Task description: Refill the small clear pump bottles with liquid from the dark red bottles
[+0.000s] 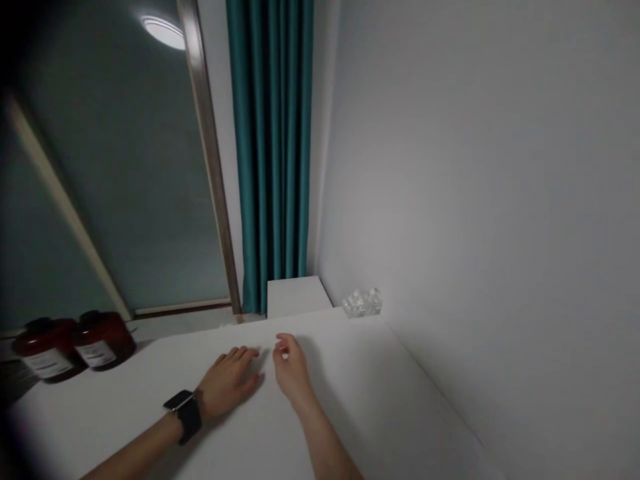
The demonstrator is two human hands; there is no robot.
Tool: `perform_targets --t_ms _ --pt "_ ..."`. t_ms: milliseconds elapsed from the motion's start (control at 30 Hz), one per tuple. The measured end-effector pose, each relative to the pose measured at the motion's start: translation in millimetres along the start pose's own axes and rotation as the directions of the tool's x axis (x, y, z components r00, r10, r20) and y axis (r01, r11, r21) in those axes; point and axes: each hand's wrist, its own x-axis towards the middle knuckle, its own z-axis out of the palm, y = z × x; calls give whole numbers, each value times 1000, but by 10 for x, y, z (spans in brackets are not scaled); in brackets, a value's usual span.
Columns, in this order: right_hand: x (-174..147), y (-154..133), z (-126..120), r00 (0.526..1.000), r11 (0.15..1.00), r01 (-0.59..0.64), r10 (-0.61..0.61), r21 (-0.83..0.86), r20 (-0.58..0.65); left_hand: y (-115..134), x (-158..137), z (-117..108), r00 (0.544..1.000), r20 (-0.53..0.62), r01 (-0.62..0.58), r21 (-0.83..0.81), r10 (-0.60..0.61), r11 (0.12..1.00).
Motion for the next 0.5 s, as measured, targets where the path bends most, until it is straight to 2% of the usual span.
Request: perform_targets --t_ms 167,300,400,500 --pt "294 533 -930 974 988 1 -36 -154 -223 467 880 174 996 17 -90 -49 91 995" --pt "473 866 -1550 932 943 21 -139 -331 -335 890 1640 229 994 -10 -107 -122 106 987" --pt "566 960 -1795 913 891 35 -213 -452 -349 1150 2034 249 993 -23 -122 -181 120 976" --pt "597 971 -1820 908 828 27 -255 -560 -333 1279 2191 324 990 -22 -139 -244 138 960"
